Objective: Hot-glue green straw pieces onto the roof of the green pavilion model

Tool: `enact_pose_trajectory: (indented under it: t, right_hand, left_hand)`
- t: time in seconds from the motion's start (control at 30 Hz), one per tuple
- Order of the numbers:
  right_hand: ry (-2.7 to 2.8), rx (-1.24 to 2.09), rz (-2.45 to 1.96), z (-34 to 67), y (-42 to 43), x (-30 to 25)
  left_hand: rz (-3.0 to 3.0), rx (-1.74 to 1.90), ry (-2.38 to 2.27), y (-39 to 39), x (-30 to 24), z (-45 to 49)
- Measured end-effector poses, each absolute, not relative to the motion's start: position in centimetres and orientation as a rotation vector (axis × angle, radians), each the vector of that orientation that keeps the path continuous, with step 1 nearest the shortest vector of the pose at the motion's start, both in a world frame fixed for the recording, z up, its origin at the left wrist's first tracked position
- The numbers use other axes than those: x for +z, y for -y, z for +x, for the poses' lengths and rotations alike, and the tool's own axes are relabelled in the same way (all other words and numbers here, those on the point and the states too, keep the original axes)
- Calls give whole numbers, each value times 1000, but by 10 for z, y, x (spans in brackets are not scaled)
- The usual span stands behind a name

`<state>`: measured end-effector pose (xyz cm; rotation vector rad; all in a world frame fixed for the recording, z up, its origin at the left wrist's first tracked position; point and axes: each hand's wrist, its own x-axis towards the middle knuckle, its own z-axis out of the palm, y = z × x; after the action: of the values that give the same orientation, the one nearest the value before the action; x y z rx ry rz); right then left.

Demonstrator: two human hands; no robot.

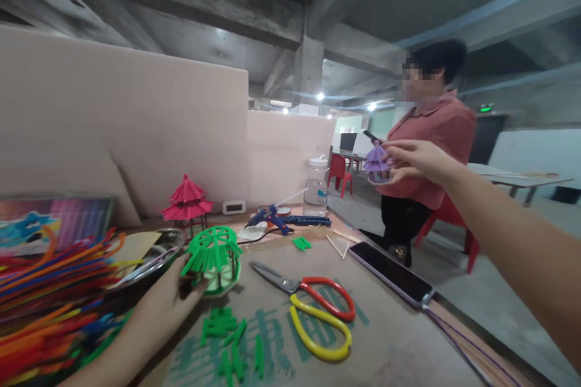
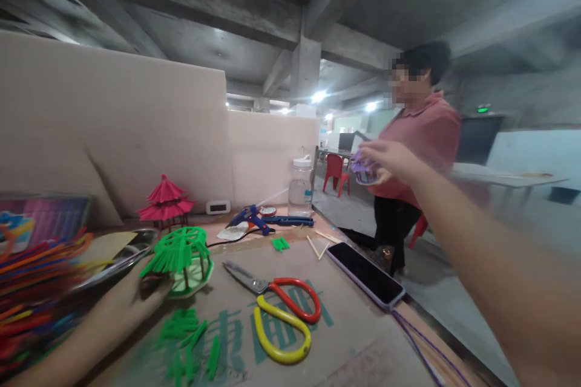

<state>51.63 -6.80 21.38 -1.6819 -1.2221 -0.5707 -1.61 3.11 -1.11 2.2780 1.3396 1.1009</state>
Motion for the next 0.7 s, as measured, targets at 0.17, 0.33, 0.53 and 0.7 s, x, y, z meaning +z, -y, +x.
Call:
enact_pose_trajectory:
  t: [0.17,0.33,0.53,0.7]
  right_hand:
    - [1220,-402,-1540,425,47,210]
    - [2177,357,-1454,302,56,138]
    - [2625,626,-1119,232,60,52]
    - [2621,667,-965,230,56,33]
  left_hand:
    - [2289,1088,-1295,-21,-8,-12]
    - [2225,1167,-1362,-16,-5,-8]
    - [2211,1132,-1347,-8,-1,-6]
    - [2184,1154,-1291,-3,2,-4]
